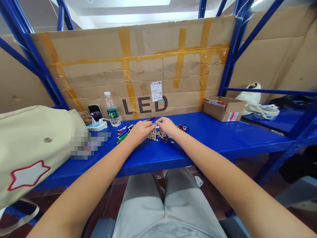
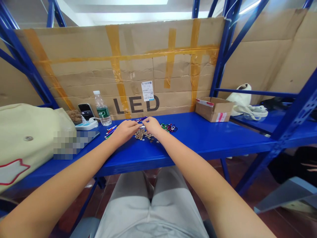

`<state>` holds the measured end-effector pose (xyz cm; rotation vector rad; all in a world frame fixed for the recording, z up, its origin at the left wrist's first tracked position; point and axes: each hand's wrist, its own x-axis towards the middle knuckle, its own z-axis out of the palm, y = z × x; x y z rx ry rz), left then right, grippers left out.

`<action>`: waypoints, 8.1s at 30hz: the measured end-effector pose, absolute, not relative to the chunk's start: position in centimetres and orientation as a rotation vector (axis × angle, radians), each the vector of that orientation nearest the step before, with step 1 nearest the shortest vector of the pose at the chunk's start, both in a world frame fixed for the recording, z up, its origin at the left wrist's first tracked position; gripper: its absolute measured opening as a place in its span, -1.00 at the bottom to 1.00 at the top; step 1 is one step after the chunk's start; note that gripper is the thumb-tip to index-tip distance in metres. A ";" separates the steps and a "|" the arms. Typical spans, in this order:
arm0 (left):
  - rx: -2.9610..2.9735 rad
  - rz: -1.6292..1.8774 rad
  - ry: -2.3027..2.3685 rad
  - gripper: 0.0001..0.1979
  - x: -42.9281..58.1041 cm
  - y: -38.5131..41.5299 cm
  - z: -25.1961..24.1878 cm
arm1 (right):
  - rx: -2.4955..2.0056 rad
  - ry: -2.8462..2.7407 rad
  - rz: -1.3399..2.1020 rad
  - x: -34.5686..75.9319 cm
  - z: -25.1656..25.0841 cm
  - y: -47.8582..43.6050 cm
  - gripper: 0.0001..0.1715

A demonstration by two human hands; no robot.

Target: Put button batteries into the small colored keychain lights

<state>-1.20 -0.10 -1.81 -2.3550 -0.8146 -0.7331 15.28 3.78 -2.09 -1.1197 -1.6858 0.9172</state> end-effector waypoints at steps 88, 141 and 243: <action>-2.447 -1.098 -1.465 -0.60 -3.2 0.5 -1.3 | -1.853 -2.155 0.173 28.7 -2.0 6.1 -0.77; -2.811 -1.036 -1.708 -0.77 -1.7 -1.1 -0.5 | -1.285 -2.423 -0.546 17.0 -0.5 0.8 -0.54; -2.854 -0.914 -1.360 -0.77 -2.4 -0.7 -0.5 | -0.604 -2.226 0.366 19.3 -1.0 3.0 -0.78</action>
